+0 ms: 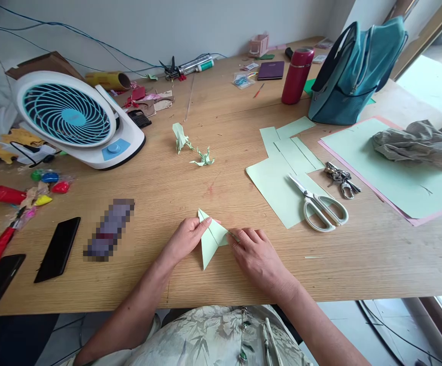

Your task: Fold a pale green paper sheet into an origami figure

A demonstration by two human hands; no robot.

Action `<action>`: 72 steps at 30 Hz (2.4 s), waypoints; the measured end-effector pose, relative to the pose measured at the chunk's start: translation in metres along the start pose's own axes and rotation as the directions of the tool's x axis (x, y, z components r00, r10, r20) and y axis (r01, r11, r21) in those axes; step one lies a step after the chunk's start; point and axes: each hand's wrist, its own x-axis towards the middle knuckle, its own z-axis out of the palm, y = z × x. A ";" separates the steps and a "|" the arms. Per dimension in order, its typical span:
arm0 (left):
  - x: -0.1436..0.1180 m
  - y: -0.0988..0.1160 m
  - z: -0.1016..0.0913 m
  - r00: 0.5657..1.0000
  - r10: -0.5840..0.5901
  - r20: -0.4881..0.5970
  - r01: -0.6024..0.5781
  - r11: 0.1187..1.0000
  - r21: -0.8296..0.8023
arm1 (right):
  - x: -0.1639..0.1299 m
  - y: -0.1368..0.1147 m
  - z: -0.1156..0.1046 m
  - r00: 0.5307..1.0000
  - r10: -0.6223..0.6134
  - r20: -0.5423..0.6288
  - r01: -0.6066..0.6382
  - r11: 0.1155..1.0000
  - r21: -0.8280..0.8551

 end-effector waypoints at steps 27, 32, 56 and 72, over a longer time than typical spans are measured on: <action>-0.022 -0.010 0.008 0.999 0.023 0.035 -0.010 0.939 -0.345 | -0.006 -0.021 0.009 0.993 0.048 -0.108 -0.057 0.995 -0.085; -0.022 -0.015 0.006 0.976 0.189 0.111 -0.168 0.970 -0.178 | -0.010 -0.025 0.005 0.987 0.001 -0.159 -0.013 0.997 -0.071; -0.024 -0.036 -0.016 0.696 0.424 0.580 -0.713 0.306 0.631 | -0.066 -0.008 -0.001 0.907 0.323 -0.272 -0.279 0.942 0.187; -0.051 -0.031 0.053 0.853 0.433 0.291 -0.445 0.314 0.839 | -0.036 -0.035 -0.003 0.924 0.172 -0.343 -0.174 0.984 0.025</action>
